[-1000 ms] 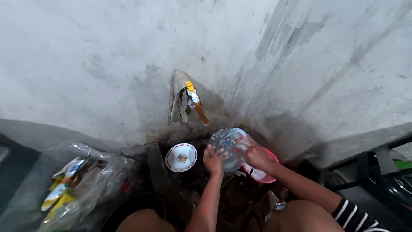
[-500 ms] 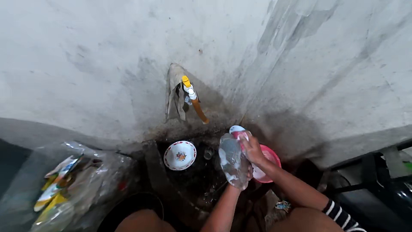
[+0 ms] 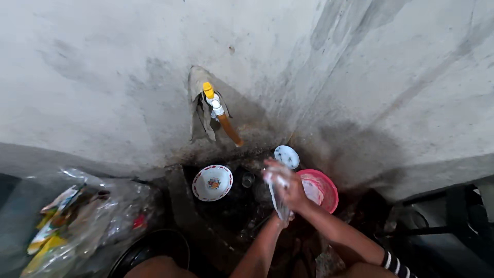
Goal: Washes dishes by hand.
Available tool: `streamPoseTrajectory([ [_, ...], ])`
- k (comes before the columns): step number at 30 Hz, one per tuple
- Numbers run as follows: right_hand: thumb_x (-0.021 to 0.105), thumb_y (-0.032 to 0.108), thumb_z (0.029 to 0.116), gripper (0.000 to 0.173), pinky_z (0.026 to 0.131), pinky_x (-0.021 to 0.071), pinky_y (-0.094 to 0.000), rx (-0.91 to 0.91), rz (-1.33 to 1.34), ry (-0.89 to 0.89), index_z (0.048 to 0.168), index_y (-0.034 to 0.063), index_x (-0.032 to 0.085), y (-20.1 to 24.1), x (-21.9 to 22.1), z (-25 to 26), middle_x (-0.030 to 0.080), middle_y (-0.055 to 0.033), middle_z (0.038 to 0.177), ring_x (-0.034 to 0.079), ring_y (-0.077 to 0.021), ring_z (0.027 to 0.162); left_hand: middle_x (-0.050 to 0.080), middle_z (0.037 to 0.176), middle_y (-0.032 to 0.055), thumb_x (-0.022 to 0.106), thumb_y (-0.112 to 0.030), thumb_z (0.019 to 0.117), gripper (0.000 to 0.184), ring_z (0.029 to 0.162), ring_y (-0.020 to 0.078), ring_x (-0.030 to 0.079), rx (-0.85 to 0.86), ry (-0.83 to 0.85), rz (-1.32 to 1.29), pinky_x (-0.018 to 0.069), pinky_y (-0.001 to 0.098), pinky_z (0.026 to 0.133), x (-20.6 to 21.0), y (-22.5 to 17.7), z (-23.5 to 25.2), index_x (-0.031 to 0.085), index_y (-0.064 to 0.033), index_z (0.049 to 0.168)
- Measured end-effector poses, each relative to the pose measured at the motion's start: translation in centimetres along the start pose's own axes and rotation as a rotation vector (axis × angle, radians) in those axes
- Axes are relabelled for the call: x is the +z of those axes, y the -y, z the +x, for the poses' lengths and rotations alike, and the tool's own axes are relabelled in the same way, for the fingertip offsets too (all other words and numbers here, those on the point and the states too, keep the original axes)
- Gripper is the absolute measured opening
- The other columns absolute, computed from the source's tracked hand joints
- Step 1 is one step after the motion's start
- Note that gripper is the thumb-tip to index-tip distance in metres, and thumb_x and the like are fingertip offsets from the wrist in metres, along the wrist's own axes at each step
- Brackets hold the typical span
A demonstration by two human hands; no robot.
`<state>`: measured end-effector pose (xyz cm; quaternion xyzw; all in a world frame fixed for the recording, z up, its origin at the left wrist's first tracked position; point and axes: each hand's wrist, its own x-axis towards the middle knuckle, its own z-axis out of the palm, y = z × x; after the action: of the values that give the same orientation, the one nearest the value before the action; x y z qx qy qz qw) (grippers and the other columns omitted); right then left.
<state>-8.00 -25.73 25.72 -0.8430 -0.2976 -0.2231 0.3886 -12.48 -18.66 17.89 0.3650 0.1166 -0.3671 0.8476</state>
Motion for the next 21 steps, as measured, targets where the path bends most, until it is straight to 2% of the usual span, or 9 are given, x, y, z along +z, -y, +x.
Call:
streamPoseTrajectory([
  [2, 0.043, 0.014, 0.1057, 0.037, 0.112, 0.0505, -0.0397, 0.361, 0.206, -0.088, 0.123, -0.0038, 0.07, -2.1, -0.2, 0.2, 0.068, -0.0135, 0.134, 0.063, -0.02, 0.128, 0.053, 0.057, -0.0062, 0.025, -0.005, 0.1065, 0.038, 0.043, -0.0002, 0.046, 0.111, 0.101, -0.07, 0.0394, 0.014, 0.042, -0.6, 1.4, 1.3, 0.056, -0.0112, 0.085],
  [4, 0.04, 0.015, 0.1065, 0.039, 0.106, 0.0519, -0.0361, 0.685, 0.245, -0.213, 0.129, -0.0039, 0.066, -2.5, 0.9, -2.1, 0.071, -0.0139, 0.126, 0.066, -0.0161, 0.119, 0.055, 0.065, -0.0036, 0.03, -0.004, 0.1078, 0.029, 0.05, 0.001, 0.048, 0.192, -0.091, -0.019, 0.043, 0.0162, 0.047, -0.4, 0.9, 1.3, 0.056, -0.0091, 0.095],
  [6, 0.041, 0.015, 0.1058, 0.038, 0.099, 0.054, -0.039, 0.851, 0.167, -0.251, 0.131, -0.005, 0.062, -1.8, 2.7, -5.2, 0.07, -0.0173, 0.116, 0.067, -0.0189, 0.108, 0.064, 0.096, 0.0115, 0.04, -0.013, 0.1099, 0.027, 0.08, 0.0114, 0.06, 0.321, -0.325, 0.21, 0.0539, 0.0274, 0.074, -0.3, -1.8, 1.4, 0.058, 0.0047, 0.121],
  [7, 0.044, 0.013, 0.1046, 0.038, 0.1, 0.0548, -0.0396, 0.844, 0.12, -0.208, 0.134, -0.0044, 0.06, -1.3, 3.3, -6.2, 0.07, -0.018, 0.118, 0.068, -0.0199, 0.11, 0.068, 0.102, 0.0193, 0.042, -0.026, 0.1113, 0.041, 0.09, 0.0204, 0.065, 0.365, -0.452, 0.334, 0.0563, 0.0377, 0.083, -0.8, -2.7, 2.2, 0.063, 0.0085, 0.118],
  [10, 0.05, 0.007, 0.101, 0.036, 0.095, 0.0585, -0.0384, 0.676, 0.05, -0.068, 0.134, -0.0028, 0.062, -1.0, 3.8, -5.3, 0.073, -0.015, 0.113, 0.072, -0.0181, 0.104, 0.07, 0.094, 0.021, 0.035, -0.051, 0.1097, 0.066, 0.089, 0.0308, 0.069, 0.386, -0.777, 0.514, 0.0563, 0.0511, 0.085, -3.1, -4.8, 4.0, 0.07, 0.004, 0.105],
  [14, 0.049, 0.01, 0.1015, 0.035, 0.077, 0.0617, -0.0388, 0.636, 0.017, -0.03, 0.131, 0.0014, 0.066, -4.9, 2.9, -1.9, 0.074, -0.0118, 0.099, 0.072, -0.017, 0.081, 0.065, 0.087, 0.0139, 0.049, -0.039, 0.1088, 0.045, 0.071, 0.0205, 0.066, 0.609, -0.902, 0.226, 0.0592, 0.0405, 0.068, -8.8, -6.6, 6.1, 0.06, 0.0036, 0.118],
  [16, 0.053, 0.022, 0.105, 0.032, 0.08, 0.0638, -0.0393, 0.772, -0.031, 0.065, 0.13, 0.0069, 0.066, -8.9, 2.5, -1.0, 0.075, -0.0099, 0.102, 0.074, -0.0177, 0.085, 0.067, 0.105, 0.0204, 0.05, -0.028, 0.1094, 0.042, 0.085, 0.0239, 0.069, 0.649, -0.974, 0.203, 0.0608, 0.0419, 0.077, -12.4, -6.5, 6.3, 0.049, 0.0038, 0.137],
  [19, 0.064, 0.058, 0.0953, 0.062, 0.102, 0.0524, -0.0553, 0.965, -0.268, 0.425, 0.142, 0.0167, 0.06, -16.3, 2.5, -2.0, 0.06, -0.0176, 0.138, 0.064, -0.0336, 0.121, 0.058, 0.131, 0.0289, 0.05, -0.014, 0.1084, 0.046, 0.114, 0.0316, 0.064, 0.638, -1.127, 0.24, 0.0543, 0.0447, 0.098, -16.4, -5.0, 6.3, 0.037, 0.0076, 0.147],
  [21, 0.068, 0.056, 0.0929, 0.068, 0.1, 0.0503, -0.0643, 1.009, -0.469, 0.653, 0.146, 0.0162, 0.056, -19.2, 3.4, -3.6, 0.05, -0.0224, 0.15, 0.058, -0.0429, 0.128, 0.052, 0.143, 0.0279, 0.05, -0.011, 0.108, 0.052, 0.126, 0.0331, 0.058, 0.547, -1.148, 0.144, 0.0505, 0.0457, 0.104, -17.8, -4.2, 6.3, 0.03, 0.0047, 0.153],
])
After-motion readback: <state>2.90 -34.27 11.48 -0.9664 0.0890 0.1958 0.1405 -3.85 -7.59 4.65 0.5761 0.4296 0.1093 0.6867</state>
